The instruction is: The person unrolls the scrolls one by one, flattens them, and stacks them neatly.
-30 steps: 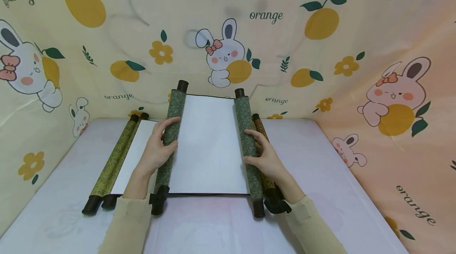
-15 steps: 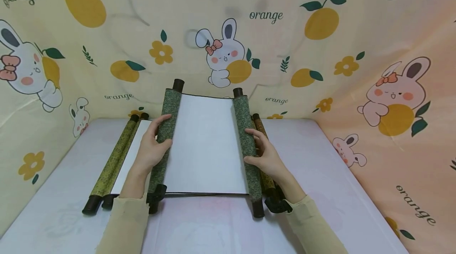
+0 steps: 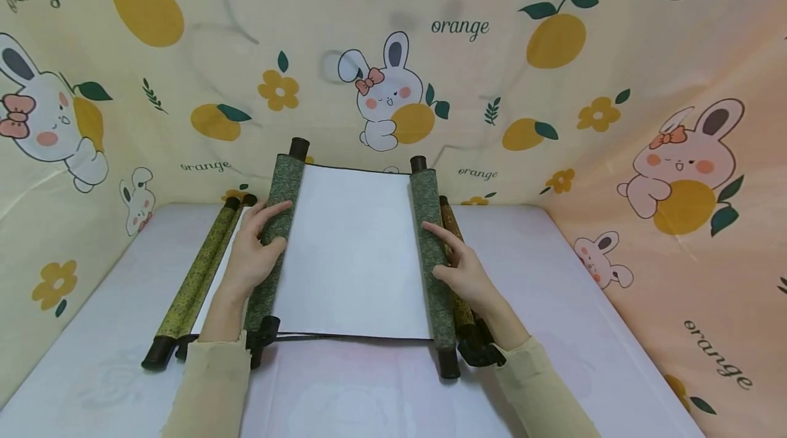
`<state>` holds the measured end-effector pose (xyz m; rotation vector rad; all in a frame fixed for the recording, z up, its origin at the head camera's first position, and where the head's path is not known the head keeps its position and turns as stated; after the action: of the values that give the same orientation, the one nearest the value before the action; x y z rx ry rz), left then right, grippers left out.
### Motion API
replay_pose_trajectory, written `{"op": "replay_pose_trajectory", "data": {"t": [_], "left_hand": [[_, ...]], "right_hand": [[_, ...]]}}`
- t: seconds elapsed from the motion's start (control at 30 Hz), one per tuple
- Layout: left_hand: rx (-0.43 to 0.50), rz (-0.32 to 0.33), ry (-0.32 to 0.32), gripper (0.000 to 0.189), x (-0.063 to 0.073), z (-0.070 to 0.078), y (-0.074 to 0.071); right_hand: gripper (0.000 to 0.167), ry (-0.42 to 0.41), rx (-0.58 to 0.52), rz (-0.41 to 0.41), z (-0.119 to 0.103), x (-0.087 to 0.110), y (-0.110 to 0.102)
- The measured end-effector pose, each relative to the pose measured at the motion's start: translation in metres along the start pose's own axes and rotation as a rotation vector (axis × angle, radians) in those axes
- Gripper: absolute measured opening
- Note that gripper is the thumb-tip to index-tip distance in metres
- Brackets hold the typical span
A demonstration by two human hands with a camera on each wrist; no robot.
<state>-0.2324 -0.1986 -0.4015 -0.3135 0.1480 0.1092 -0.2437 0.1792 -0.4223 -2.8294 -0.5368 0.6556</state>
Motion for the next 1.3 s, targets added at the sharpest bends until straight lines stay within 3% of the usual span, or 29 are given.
{"op": "replay_pose_trajectory", "data": {"t": [0.2, 0.4, 0.8, 1.1, 1.3], "left_hand": [[-0.030, 0.042, -0.026, 0.057, 0.001, 0.000, -0.001], [-0.060, 0.085, -0.032, 0.054, -0.001, -0.001, -0.001], [0.023, 0.097, 0.018, 0.055, 0.000, -0.002, -0.005], [0.055, 0.135, 0.015, 0.055, 0.000, -0.005, -0.014], [0.033, 0.166, -0.014, 0.061, 0.002, -0.006, -0.019]], "right_hand": [[0.080, 0.040, 0.022, 0.008, 0.001, -0.001, 0.001], [0.081, -0.004, 0.098, 0.014, 0.002, -0.001, 0.003], [0.079, 0.010, 0.112, 0.039, 0.000, -0.002, -0.002], [0.079, -0.050, 0.121, 0.030, -0.003, -0.003, -0.008], [0.078, -0.044, 0.124, 0.033, -0.004, -0.001, -0.016]]}}
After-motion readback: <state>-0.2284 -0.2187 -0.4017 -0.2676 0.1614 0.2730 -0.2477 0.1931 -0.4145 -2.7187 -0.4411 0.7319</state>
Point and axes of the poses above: each hand's wrist, its own x-axis away from the middle knuckle, its own y-axis out of the palm, z = x × y, the point moved 2 cm from there along -x, towards the middle knuckle, and after that the axes turned 12 degrees about -y, right-handed, at the moved point
